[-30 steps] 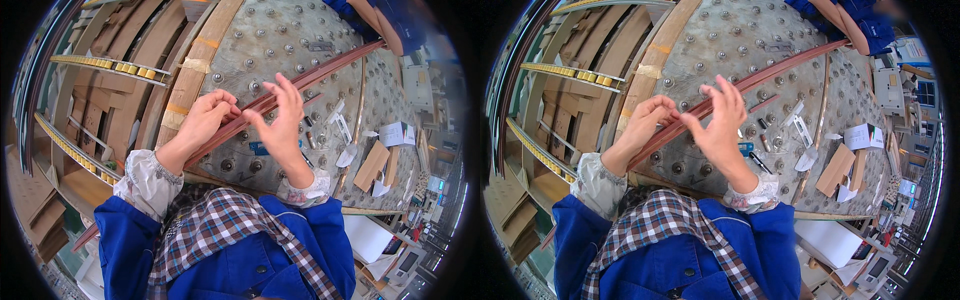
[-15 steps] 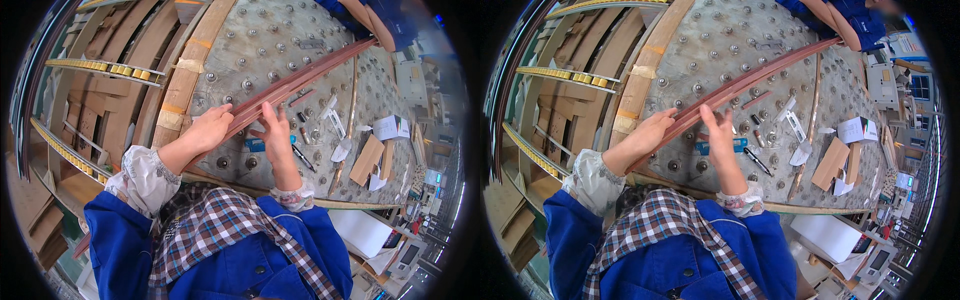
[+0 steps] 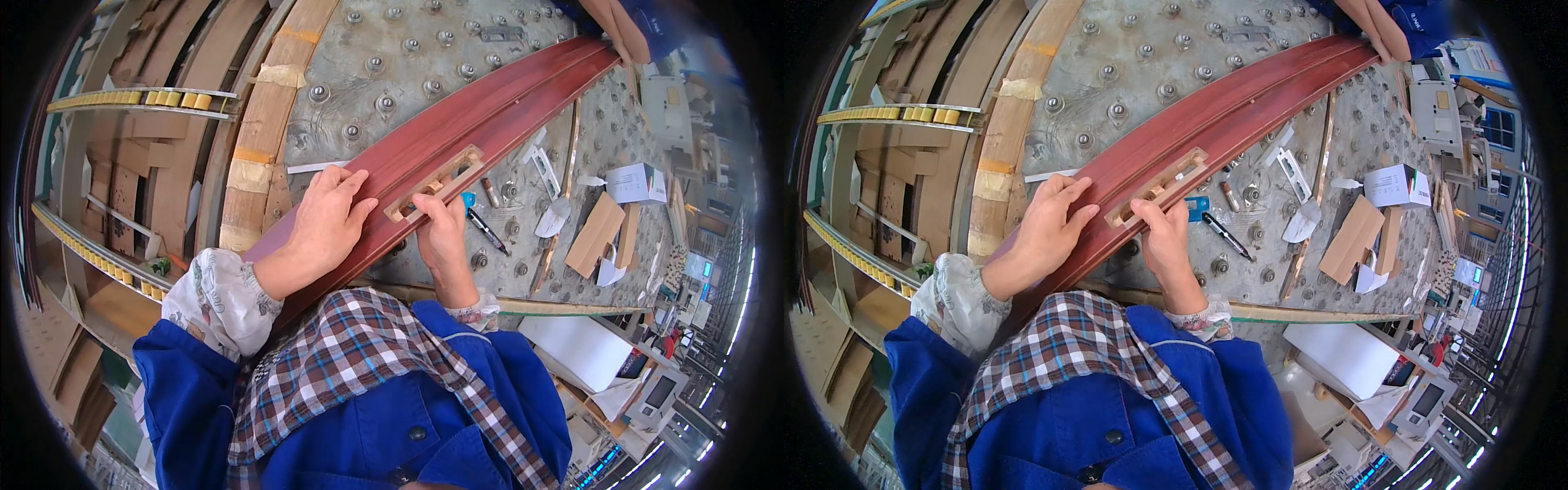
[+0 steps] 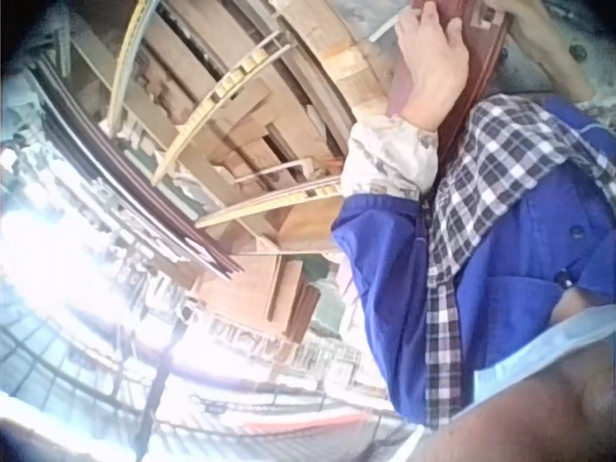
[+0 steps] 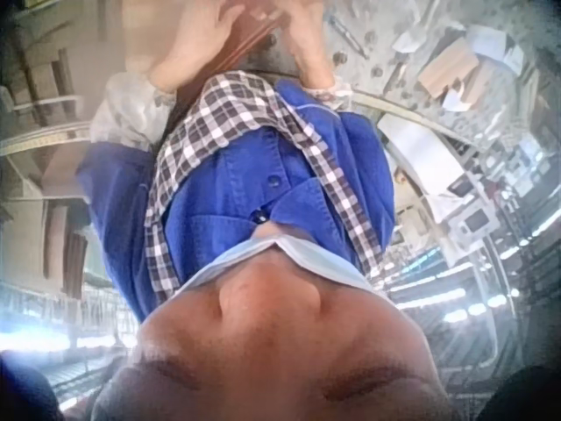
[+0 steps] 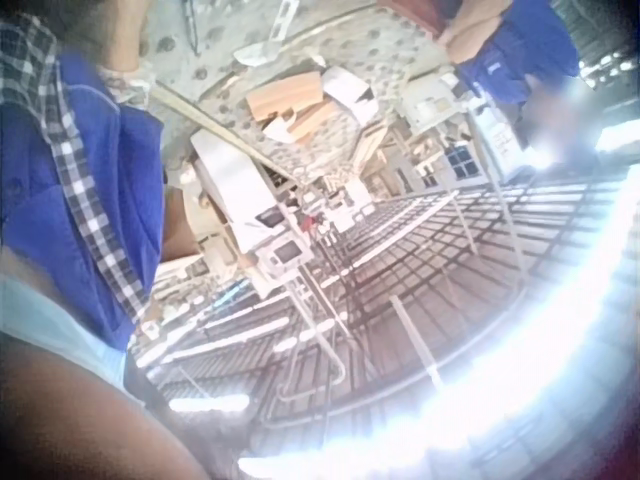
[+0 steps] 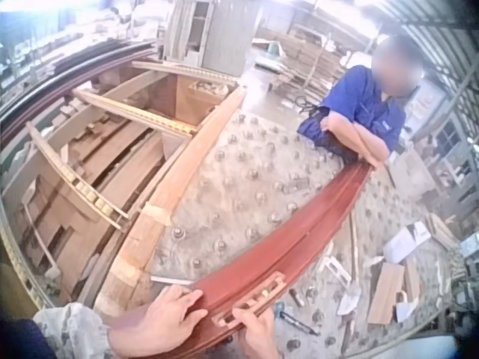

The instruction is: The person sands a long reddish-brown wooden piece on a workbench, then uses a caliper to measure a groove. They apply glue into the groove and insert a thin wooden strip, pressing it into place. The person then uses a small tool to scrape or smooth the inserted strip along the groove.

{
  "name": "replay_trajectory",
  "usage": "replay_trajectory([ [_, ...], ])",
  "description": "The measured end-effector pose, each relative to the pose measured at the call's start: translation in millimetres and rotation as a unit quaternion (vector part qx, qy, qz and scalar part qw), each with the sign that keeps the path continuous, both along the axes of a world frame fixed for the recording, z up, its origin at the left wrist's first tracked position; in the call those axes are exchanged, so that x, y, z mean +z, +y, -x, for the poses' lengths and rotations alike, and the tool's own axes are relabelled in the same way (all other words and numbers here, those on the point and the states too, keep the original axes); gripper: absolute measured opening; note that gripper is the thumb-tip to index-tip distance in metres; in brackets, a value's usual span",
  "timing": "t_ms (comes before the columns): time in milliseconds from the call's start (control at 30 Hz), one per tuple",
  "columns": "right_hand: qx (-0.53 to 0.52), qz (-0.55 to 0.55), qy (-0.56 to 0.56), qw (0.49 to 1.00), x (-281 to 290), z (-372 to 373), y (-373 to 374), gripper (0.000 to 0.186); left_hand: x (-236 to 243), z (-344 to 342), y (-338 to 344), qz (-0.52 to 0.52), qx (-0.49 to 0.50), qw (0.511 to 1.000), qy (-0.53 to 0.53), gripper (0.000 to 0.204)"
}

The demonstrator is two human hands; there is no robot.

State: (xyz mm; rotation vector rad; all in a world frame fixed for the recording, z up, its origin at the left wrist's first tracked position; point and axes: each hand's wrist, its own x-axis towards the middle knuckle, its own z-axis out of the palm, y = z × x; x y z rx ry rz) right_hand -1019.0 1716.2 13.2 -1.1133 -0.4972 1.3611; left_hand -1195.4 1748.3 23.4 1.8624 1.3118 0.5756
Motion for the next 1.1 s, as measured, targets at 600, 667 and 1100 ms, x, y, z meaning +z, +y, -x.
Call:
replay_trajectory([
  [600,-0.017,0.075,0.265,0.961,-44.5,1.8,-17.5,0.029,-22.1,3.9,-12.8,-0.186,-0.017,0.982,0.026,0.034],
  [667,-0.016,0.073,0.269,0.96,-38.1,1.0,-12.3,0.029,-28.7,2.3,-6.8,-0.209,-0.022,0.978,-0.001,0.033],
  [1100,-0.018,0.048,0.23,0.972,-52.9,-5.4,-16.2,0.041,-20.5,-2.6,-4.2,-0.2,0.008,0.98,-0.002,0.033],
])
